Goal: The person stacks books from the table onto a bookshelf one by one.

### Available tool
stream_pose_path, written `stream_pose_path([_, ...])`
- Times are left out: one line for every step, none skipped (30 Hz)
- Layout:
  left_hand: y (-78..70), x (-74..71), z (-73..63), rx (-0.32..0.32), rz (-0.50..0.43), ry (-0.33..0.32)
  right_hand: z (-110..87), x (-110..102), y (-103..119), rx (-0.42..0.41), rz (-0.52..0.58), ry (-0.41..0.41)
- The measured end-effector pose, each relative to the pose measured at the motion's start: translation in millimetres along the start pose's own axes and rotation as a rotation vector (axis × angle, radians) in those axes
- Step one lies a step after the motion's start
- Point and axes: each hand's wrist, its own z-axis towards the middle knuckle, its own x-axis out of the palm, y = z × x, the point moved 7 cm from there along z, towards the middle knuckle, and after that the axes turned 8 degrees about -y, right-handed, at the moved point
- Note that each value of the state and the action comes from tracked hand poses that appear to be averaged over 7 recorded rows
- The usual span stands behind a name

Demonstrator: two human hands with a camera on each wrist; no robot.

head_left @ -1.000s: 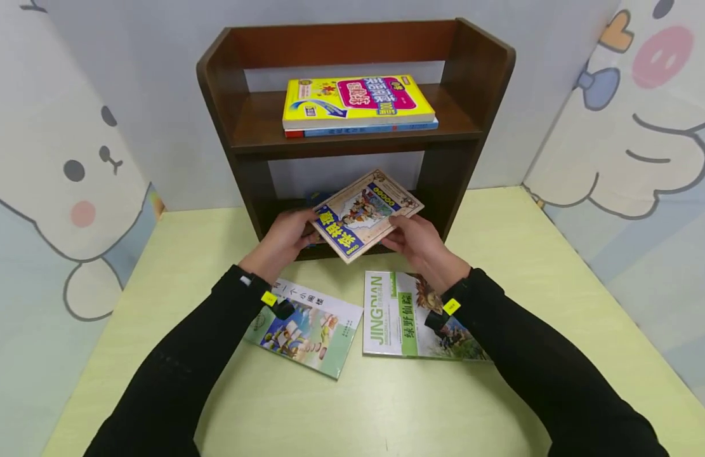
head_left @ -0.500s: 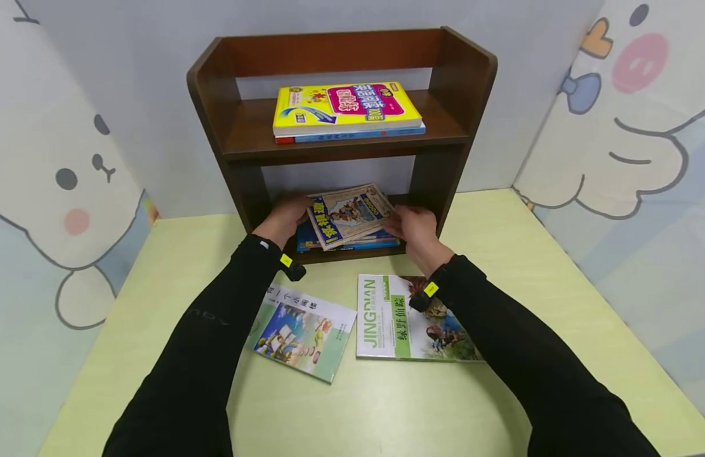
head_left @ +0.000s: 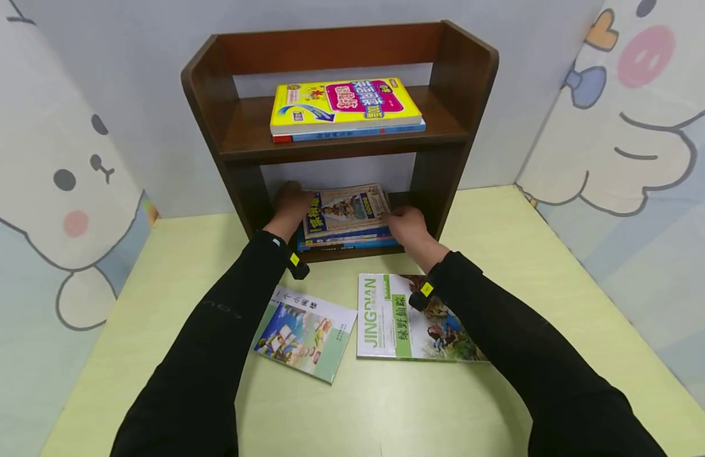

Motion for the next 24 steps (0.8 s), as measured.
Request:
stream_pose_path([-1.4,-0.4,-2.1,-0.010,-0.041,0.005,-0.6,-0.7,0.3,-0.005,0.001,-0.001])
stream_pose_path([-2.8,-0.1,-3.7,-0.008,-0.060,0.016,-1.2,-1.4,0.4,-0.009,0.002,-0.003])
stream_pose_path([-3.8,0.0,-5.4,-0.015,-0.083,0.023,-1.5,-1.8,0.0,-0.012,-0.006,-0.004])
stream_pose_path([-4.0,0.6,-6.9,-0.023,-0.095,0.033,-1.9,-2.2,-0.6,-0.012,-0.013,-0.003])
stream_pose_path([-4.0,1.6,-8.1,-0.025,-0.098,0.042,-2.5,-2.3,-1.5,-0.010,-0.019,0.000])
stream_pose_path([-3.0,2.9,-8.9,-0.030,-0.096,0.053,-3.3,-2.4,-2.7,-0.006,-0.026,0.003])
stream_pose_path([-2.2,4.0,-9.7,-0.029,-0.090,0.062,-4.5,-2.4,-3.6,-0.003,-0.030,0.008])
stream_pose_path([-0.9,5.3,-10.3,-0.029,-0.082,0.070,-5.9,-2.7,-4.3,-0.001,-0.036,0.013])
stream_pose_path([-0.3,6.0,-11.2,-0.027,-0.081,0.075,-7.2,-2.8,-4.9,-0.002,-0.040,0.017])
stream_pose_path([0.8,6.7,-11.7,-0.023,-0.079,0.077,-9.0,-3.3,-4.9,-0.005,-0.038,0.022])
stream_pose_path([1.1,6.9,-12.6,-0.020,-0.076,0.080,-10.4,-3.7,-4.8,-0.012,-0.034,0.027])
stream_pose_path([1.4,6.8,-13.3,-0.017,-0.074,0.077,-11.5,-4.1,-4.9,-0.017,-0.029,0.032])
stream_pose_path([2.2,7.4,-12.3,-0.014,-0.060,0.076,-12.5,-4.5,-4.9,-0.023,-0.027,0.034])
stream_pose_path([2.6,7.5,-12.6,-0.013,-0.061,0.073,-13.5,-4.9,-4.7,-0.029,-0.026,0.041])
stream_pose_path([2.9,7.4,-13.1,-0.011,-0.065,0.072,-14.1,-5.2,-4.8,-0.034,-0.023,0.047])
stream_pose_path([3.7,7.1,-13.4,-0.009,-0.066,0.070,-15.0,-5.5,-4.6,-0.039,-0.027,0.051])
stream_pose_path([4.0,6.6,-14.0,-0.007,-0.071,0.070,-15.3,-5.6,-5.1,-0.043,-0.029,0.054])
stream_pose_path([4.8,6.1,-14.9,-0.008,-0.077,0.072,-16.1,-6.1,-5.2,-0.047,-0.036,0.058])
stream_pose_path([4.8,5.6,-16.4,-0.009,-0.087,0.074,-17.7,-7.6,-5.5,-0.052,-0.050,0.058])
stream_pose_path([3.9,3.9,-20.3,-0.010,-0.109,0.074,-20.0,-9.3,-6.1,-0.051,-0.061,0.063])
stream_pose_path([2.8,2.5,-23.2,-0.006,-0.115,0.071,-22.1,-11.3,-7.5,-0.050,-0.075,0.065])
stream_pose_path([1.0,0.4,-27.2,0.001,-0.122,0.068,-25.4,-13.7,-8.7,-0.049,-0.096,0.068])
stream_pose_path([-1.5,-2.2,-32.2,0.012,-0.124,0.061,-29.1,-16.3,-10.1,-0.046,-0.116,0.074])
stream_pose_path([-3.6,-5.2,-38.0,0.022,-0.127,0.056,-33.9,-19.6,-11.1,-0.045,-0.138,0.082])
